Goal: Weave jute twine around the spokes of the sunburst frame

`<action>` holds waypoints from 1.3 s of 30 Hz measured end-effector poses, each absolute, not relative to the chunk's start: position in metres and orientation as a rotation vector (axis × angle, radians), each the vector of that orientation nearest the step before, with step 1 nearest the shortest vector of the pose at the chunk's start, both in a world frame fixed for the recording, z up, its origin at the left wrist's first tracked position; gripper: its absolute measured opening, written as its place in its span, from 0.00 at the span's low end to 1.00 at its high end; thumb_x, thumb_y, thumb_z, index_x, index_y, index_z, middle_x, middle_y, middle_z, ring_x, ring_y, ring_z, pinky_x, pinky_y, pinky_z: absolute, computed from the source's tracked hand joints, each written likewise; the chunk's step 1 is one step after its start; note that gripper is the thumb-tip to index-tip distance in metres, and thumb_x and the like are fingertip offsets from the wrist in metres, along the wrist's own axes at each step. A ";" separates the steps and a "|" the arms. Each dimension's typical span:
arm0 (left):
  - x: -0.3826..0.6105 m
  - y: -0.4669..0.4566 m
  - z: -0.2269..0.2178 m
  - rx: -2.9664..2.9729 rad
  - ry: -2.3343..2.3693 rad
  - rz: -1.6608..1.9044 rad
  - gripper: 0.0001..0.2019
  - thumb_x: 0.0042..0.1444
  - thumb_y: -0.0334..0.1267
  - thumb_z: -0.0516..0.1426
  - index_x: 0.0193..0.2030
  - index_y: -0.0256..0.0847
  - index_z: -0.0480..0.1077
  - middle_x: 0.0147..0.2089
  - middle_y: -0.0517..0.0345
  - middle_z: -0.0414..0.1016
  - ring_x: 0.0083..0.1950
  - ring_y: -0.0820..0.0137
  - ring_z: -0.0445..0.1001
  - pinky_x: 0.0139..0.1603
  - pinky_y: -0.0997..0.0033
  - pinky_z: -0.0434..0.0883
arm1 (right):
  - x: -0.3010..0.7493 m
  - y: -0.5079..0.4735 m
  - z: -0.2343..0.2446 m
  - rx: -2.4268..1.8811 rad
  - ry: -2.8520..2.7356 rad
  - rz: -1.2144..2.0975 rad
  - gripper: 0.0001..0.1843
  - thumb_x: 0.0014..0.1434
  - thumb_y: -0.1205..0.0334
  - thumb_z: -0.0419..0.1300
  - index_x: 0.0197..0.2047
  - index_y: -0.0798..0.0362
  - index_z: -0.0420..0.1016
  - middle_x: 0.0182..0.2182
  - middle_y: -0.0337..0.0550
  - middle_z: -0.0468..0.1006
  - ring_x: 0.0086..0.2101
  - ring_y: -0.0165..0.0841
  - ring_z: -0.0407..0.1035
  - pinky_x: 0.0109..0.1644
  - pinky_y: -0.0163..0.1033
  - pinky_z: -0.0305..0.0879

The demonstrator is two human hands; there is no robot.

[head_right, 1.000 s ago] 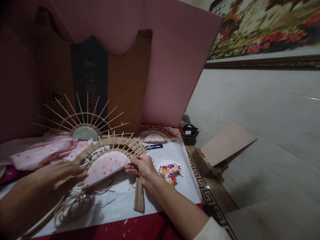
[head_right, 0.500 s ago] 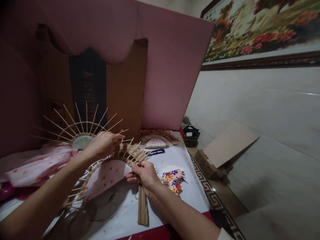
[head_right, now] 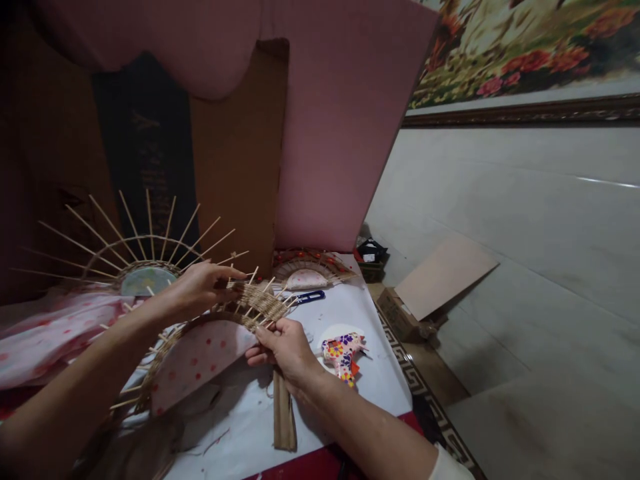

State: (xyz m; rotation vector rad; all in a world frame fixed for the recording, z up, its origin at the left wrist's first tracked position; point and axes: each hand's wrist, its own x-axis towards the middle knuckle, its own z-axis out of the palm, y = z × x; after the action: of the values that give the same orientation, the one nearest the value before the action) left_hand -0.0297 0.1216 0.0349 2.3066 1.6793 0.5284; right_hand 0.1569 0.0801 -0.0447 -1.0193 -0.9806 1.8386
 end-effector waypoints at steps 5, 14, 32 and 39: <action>-0.029 0.122 0.035 2.327 1.650 0.514 0.18 0.50 0.41 0.58 0.48 0.42 0.75 0.25 0.58 0.73 0.29 0.67 0.69 0.45 0.59 0.62 | 0.159 0.079 -0.043 -1.022 -1.000 1.809 0.18 0.46 0.55 0.69 0.29 0.60 0.69 0.22 0.41 0.74 0.22 0.27 0.71 0.26 0.30 0.70; -0.030 0.123 0.033 2.383 1.609 0.510 0.12 0.52 0.43 0.57 0.40 0.42 0.77 0.27 0.59 0.76 0.31 0.68 0.70 0.53 0.57 0.57 | 0.160 0.079 -0.042 -1.022 -1.004 1.807 0.16 0.48 0.56 0.67 0.29 0.59 0.68 0.22 0.40 0.74 0.22 0.27 0.71 0.26 0.31 0.70; -0.022 0.123 0.041 2.265 1.791 0.376 0.20 0.50 0.45 0.57 0.48 0.41 0.75 0.24 0.61 0.71 0.27 0.70 0.66 0.30 0.72 0.57 | 0.315 0.049 -0.007 -1.517 -1.399 0.580 0.16 0.55 0.48 0.58 0.31 0.55 0.70 0.26 0.42 0.74 0.26 0.30 0.67 0.27 0.34 0.63; -0.021 0.121 0.046 2.307 1.806 0.363 0.19 0.51 0.43 0.57 0.49 0.39 0.74 0.27 0.58 0.72 0.30 0.69 0.67 0.32 0.72 0.57 | 0.281 0.014 -0.035 -1.983 -1.910 0.215 0.32 0.49 0.48 0.64 0.53 0.56 0.65 0.43 0.52 0.71 0.40 0.43 0.69 0.45 0.46 0.65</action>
State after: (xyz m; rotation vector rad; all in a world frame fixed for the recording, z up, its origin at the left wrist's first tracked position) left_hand -0.0211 0.1205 0.0463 2.3073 1.8062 0.3634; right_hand 0.2814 0.0143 -0.0352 -1.9832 -1.9102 0.2150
